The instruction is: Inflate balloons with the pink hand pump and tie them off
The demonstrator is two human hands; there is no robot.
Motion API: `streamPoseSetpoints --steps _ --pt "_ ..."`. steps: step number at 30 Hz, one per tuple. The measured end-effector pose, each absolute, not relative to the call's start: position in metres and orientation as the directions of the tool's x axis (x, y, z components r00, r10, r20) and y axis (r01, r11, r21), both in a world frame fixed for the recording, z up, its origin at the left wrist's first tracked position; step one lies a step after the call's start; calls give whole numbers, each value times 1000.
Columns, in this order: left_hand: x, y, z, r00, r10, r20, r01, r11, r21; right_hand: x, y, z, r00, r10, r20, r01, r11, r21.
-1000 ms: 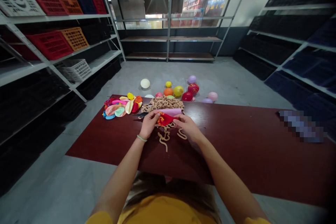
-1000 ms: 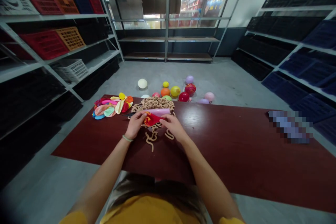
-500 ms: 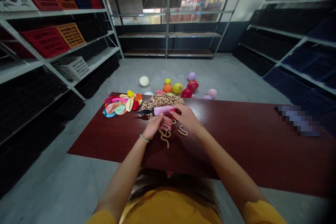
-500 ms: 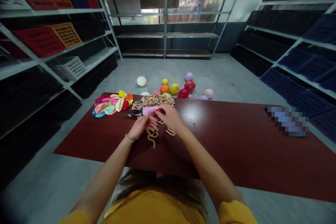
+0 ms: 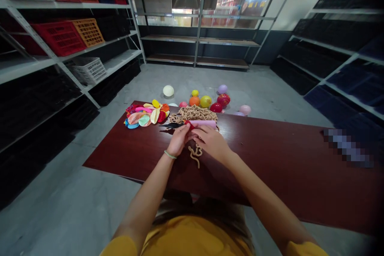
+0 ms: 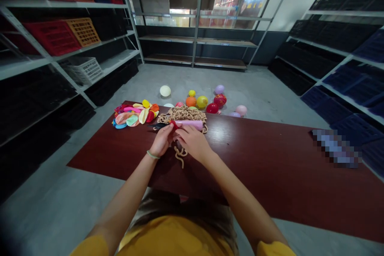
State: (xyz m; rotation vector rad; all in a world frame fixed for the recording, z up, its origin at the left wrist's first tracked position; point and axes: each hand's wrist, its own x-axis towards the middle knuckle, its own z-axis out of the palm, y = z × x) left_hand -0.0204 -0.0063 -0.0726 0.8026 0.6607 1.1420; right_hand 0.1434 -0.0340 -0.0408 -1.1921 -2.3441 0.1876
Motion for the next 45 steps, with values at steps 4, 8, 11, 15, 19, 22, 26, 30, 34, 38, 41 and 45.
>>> streamPoseSetpoints --steps 4,8,11,15,19,22,26,30,34,38,41,45 --pt "-24 -5 -71 228 973 -38 -556 162 815 150 -30 -26 -430 798 422 670 595 -443" --pt "-32 2 -70 149 989 -20 -617 108 779 159 -10 -18 -366 830 420 804 509 -306" --pt "-39 6 -69 70 997 -31 -689 71 721 161 8 -30 -437 844 312 860 494 -129" --pt "-47 12 -68 -13 996 -85 -768 45 639 157 17 -51 -480 847 230 862 504 -59" --pt "-55 18 -69 -98 990 -106 -793 -13 609 156 13 -50 -487 854 182 868 496 -7" --pt "-62 22 -71 -187 973 -137 -803 -71 592 165 -1 -38 -472 866 164 879 476 12" --pt "-65 24 -71 -233 956 -179 -830 -100 549 186 -37 -28 -350 918 186 935 355 4" --pt "-61 23 -70 -170 959 -228 -873 -39 486 200 -78 -32 -344 910 229 920 376 -109" --pt "-57 22 -71 -118 965 -235 -876 10 482 197 -99 -42 -377 894 242 896 418 -151" --pt "-54 21 -74 -79 981 -180 -873 19 487 189 -100 -51 -377 900 220 900 411 -142" --pt "-52 21 -76 -53 991 -126 -874 15 486 186 -98 -54 -377 900 219 904 409 -122" --pt "-50 22 -79 -53 991 -123 -848 21 529 187 -96 -56 -380 897 227 908 408 -92"
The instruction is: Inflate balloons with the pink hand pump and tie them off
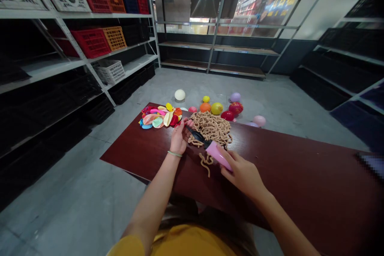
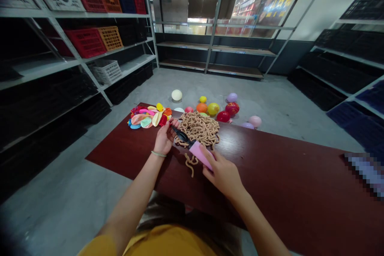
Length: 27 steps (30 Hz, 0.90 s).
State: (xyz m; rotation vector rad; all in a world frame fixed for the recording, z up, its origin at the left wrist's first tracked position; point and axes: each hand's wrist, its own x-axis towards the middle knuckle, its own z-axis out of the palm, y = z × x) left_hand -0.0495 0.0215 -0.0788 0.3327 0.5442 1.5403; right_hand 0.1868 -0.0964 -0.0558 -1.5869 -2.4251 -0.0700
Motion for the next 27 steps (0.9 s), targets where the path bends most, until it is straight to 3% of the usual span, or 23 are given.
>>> streamPoseSetpoints --steps 12,23,27 --pt "-39 16 -78 -53 993 -108 -670 45 741 187 -96 -56 -397 885 245 897 430 -100" --pt "-25 6 -63 5 997 -83 -849 47 526 164 -93 -56 -336 927 167 889 370 -268" --pt "-17 3 -52 -41 996 -76 -855 5 518 162 -98 -62 -330 929 167 851 369 -373"
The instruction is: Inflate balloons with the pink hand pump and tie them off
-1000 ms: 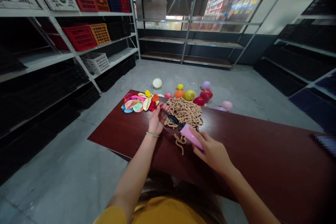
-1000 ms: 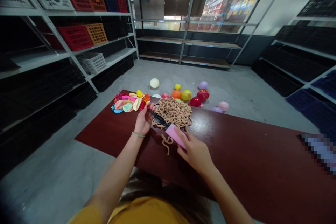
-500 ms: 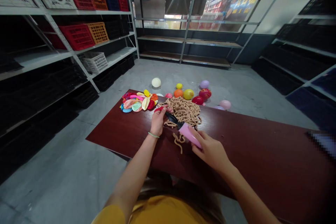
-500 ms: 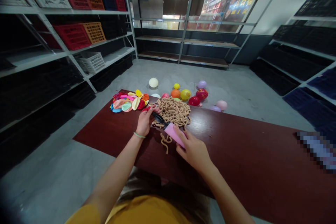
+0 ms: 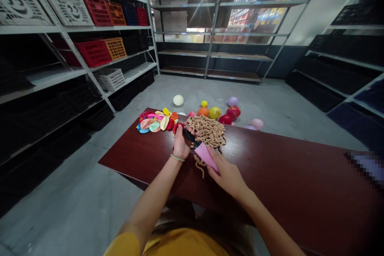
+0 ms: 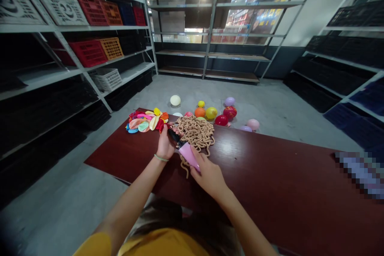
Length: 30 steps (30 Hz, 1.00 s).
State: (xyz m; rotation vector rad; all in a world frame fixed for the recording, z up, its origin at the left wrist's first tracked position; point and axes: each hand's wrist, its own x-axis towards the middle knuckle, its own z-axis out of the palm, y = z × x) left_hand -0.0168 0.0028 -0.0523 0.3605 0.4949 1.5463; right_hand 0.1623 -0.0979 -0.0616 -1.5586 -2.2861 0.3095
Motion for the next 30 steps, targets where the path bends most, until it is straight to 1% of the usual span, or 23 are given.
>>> streamPoseSetpoints --steps 3,7,10,14,17,20,23,27,29,30 --pt "-14 2 -44 -59 998 -28 -845 -35 533 164 -102 -62 -305 937 171 819 350 -455" --pt "-7 -3 -34 13 997 -75 -866 49 497 166 -106 -60 -269 945 185 786 326 -524" --pt "3 -6 -30 5 996 -90 -851 51 522 166 -109 -59 -258 945 200 771 326 -547" --pt "6 2 -21 -111 989 -101 -817 -33 576 168 -116 -61 -265 943 200 779 332 -533" --pt "-12 18 -7 -247 957 -153 -814 -119 569 176 -127 -60 -268 944 195 783 331 -527" --pt "-41 33 10 -328 934 -141 -803 -196 563 187 -137 -58 -284 935 211 774 353 -526" --pt "-63 40 20 -352 930 -106 -783 -230 578 196 -142 -58 -310 922 230 766 386 -515" --pt "-65 32 19 -401 914 -54 -752 -296 589 192 -139 -61 -289 924 249 781 378 -497" --pt "-55 22 13 -385 922 -48 -753 -284 593 182 -134 -61 -279 929 243 781 366 -506" --pt "-48 16 9 -345 937 -47 -759 -249 602 176 -131 -60 -274 932 236 776 359 -518"
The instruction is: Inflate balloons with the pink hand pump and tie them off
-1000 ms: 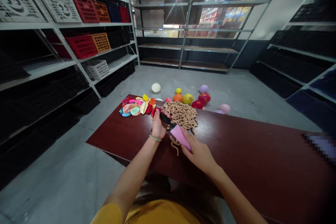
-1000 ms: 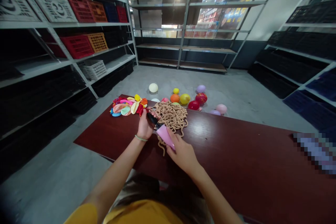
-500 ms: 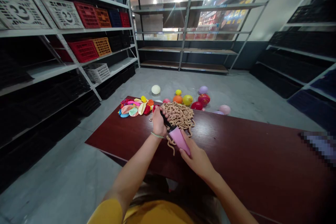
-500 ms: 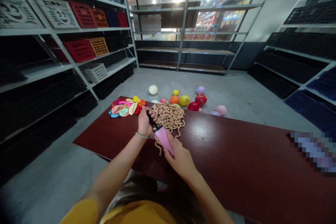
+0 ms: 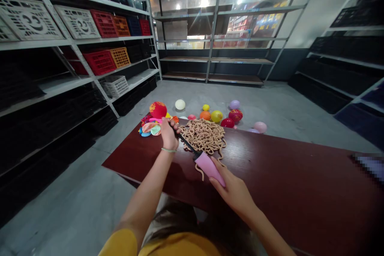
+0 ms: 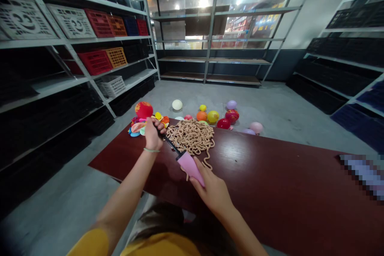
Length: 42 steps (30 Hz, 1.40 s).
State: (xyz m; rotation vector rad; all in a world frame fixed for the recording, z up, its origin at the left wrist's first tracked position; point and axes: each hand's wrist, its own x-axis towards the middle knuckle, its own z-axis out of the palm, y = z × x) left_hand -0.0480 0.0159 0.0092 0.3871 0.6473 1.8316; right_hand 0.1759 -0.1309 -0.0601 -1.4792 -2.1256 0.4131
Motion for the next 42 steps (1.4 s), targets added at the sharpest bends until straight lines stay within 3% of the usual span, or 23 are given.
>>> streamPoseSetpoints --steps 4,10,19,28,33,42 --pt "-22 -7 -5 -202 979 -21 -774 -146 616 152 -117 -56 -228 943 241 737 329 -590" --pt "-16 -11 -16 -207 977 -44 -737 -126 664 147 -120 -62 -235 954 188 654 298 -695" --pt "-59 35 4 -287 955 -69 -761 -184 622 189 -154 -62 -275 952 135 720 297 -627" --pt "-7 -9 -38 -141 988 -59 -754 -68 653 151 -127 -59 -200 977 71 642 185 -744" --pt "-28 3 -31 -244 963 -115 -731 -104 674 154 -132 -61 -260 963 71 629 225 -744" --pt "-72 31 -5 -340 937 -78 -735 -213 644 181 -154 -64 -268 963 12 695 202 -690"
